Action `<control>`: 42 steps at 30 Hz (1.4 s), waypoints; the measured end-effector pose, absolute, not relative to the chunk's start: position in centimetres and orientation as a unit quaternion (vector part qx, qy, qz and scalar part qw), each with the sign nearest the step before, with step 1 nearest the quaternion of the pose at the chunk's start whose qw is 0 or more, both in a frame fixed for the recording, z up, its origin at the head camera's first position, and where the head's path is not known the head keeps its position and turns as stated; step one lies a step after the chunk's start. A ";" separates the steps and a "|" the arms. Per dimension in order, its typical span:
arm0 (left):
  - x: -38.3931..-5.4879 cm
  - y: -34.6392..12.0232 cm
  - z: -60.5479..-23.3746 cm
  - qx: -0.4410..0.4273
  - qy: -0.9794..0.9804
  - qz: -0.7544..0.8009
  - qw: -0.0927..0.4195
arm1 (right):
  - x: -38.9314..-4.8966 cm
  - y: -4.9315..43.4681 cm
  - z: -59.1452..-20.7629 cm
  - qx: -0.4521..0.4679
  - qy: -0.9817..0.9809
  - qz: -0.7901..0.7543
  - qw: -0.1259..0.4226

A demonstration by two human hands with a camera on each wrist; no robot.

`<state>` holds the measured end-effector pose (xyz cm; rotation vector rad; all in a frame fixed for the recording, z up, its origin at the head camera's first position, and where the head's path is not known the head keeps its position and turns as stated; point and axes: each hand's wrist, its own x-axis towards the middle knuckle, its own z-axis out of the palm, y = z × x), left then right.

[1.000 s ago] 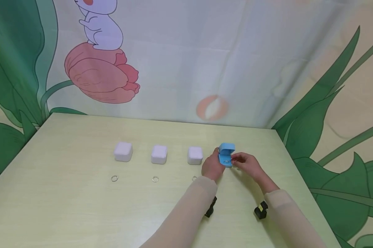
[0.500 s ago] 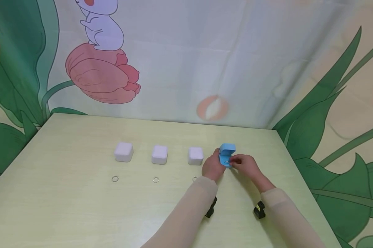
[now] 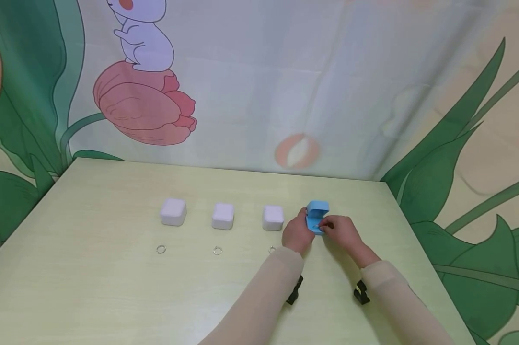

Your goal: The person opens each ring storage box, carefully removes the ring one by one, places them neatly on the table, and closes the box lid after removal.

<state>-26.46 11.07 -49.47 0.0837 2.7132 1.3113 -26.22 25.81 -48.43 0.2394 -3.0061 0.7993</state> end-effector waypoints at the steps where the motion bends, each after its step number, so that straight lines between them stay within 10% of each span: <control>1: -26.4 11.1 -49.5 0.029 0.897 0.436 0.063 | -26.3 25.8 -48.5 0.079 -0.964 0.253 0.013; 42: -26.5 11.1 -49.6 0.029 0.902 0.426 0.057 | -26.5 26.1 -48.2 0.127 -0.970 0.206 0.022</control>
